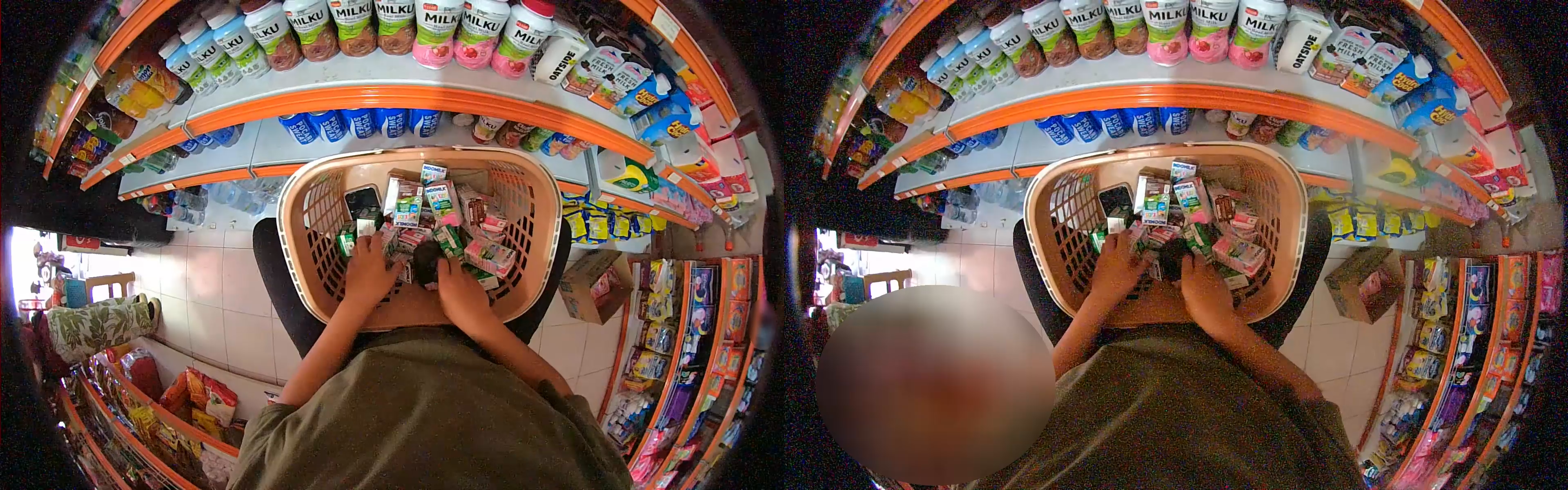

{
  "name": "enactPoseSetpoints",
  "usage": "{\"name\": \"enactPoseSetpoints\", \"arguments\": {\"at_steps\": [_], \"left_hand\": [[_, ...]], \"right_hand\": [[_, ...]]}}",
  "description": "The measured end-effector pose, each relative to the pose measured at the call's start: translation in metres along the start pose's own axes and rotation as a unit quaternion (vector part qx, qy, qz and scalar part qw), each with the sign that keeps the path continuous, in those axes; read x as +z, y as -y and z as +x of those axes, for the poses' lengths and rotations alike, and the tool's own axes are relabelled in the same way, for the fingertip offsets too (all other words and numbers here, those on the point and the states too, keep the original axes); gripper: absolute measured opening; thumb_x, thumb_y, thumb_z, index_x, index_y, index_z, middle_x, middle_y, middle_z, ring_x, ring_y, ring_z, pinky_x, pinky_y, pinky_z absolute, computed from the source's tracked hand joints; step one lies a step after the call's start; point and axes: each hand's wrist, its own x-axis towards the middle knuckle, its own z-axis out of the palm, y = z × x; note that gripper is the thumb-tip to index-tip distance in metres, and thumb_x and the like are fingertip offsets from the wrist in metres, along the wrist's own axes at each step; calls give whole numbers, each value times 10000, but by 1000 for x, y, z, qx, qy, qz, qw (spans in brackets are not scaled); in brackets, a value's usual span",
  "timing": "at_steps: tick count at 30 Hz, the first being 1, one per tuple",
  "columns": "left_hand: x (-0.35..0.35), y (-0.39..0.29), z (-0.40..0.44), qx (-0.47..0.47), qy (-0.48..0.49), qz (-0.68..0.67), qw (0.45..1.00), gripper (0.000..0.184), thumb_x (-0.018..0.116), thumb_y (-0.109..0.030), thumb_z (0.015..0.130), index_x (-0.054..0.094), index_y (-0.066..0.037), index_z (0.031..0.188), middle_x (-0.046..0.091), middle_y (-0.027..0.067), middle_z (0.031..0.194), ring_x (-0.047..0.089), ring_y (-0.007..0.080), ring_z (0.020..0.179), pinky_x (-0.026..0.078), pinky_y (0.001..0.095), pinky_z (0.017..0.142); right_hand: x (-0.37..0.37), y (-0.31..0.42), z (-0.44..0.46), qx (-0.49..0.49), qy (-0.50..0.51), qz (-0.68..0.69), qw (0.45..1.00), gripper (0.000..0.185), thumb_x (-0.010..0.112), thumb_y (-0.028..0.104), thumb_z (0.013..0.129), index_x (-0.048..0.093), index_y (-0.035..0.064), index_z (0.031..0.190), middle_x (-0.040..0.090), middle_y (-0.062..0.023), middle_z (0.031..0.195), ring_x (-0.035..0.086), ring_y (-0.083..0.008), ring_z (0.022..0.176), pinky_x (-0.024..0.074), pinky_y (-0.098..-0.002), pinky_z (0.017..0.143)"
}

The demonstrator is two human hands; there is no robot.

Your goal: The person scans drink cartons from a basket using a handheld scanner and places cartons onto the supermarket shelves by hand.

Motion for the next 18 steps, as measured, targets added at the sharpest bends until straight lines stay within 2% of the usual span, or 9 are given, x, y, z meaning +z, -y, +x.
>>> {"name": "enactPoseSetpoints", "arguments": {"at_steps": [3,5,6,9,10,12,13,15,18], "left_hand": [[-1,-1,1,28,-37,16,999,633,669,-361,759,414,28,1188,437,223,1148,479,382,1034,405,461,874],[-4,-3,16,22,-16,-21,999,626,665,-356,761,416,27,1189,443,216,1142,472,379,1038,396,460,876],[-6,-2,25,18,5,-53,998,619,661,-351,763,418,26,1190,448,208,1136,466,375,1042,386,458,878],[1,-13,47,13,-61,23,998,690,685,-395,716,422,20,1200,490,192,1093,468,360,1036,377,462,844],[1,-17,56,-1,-95,77,992,721,695,-416,697,422,17,1205,505,192,1073,471,357,1032,373,471,833],[11,-8,79,6,-149,66,987,816,715,-469,643,402,12,1224,509,203,1092,480,361,1027,363,487,858],[12,0,89,-17,-90,38,995,867,721,-488,624,379,11,1245,506,214,1118,484,367,1043,365,490,871],[16,11,106,-74,41,-57,995,1030,731,-553,566,296,-9,1324,491,246,1194,499,385,1083,373,494,903],[11,-2,105,-72,42,-37,996,1077,729,-568,560,248,-48,1372,499,250,1198,512,385,1082,383,502,897]], "right_hand": [[-12,-10,-11,20,66,156,985,422,565,181,865,397,-34,1186,512,-227,1032,596,-290,815,507,-383,641],[-17,-26,-21,39,125,385,913,582,539,288,884,318,-57,1297,532,-188,1125,575,-336,938,482,-404,791],[-18,-37,-31,34,130,381,915,582,539,288,884,318,-57,1297,532,-188,1125,575,-336,938,482,-404,791],[-54,-46,-51,44,204,764,611,735,638,492,781,378,-28,1232,545,-75,835,521,-124,631,425,-243,508],[-52,-52,-54,42,202,762,613,735,638,492,781,378,-28,1232,545,-75,835,521,-124,631,425,-243,508],[-44,-67,-69,-1,241,838,490,771,694,491,721,419,-65,1179,541,-87,798,485,-104,573,384,-224,448],[-51,-60,-77,60,175,856,483,726,739,439,684,460,-93,1092,527,-79,741,473,-93,547,353,-216,415],[-16,-80,-95,53,201,861,464,712,740,396,651,466,-71,1113,562,-111,834,487,-121,530,367,-234,408],[5,-87,-105,61,230,869,434,696,741,335,611,478,-50,1127,600,-154,946,509,-148,522,389,-253,409]]}}
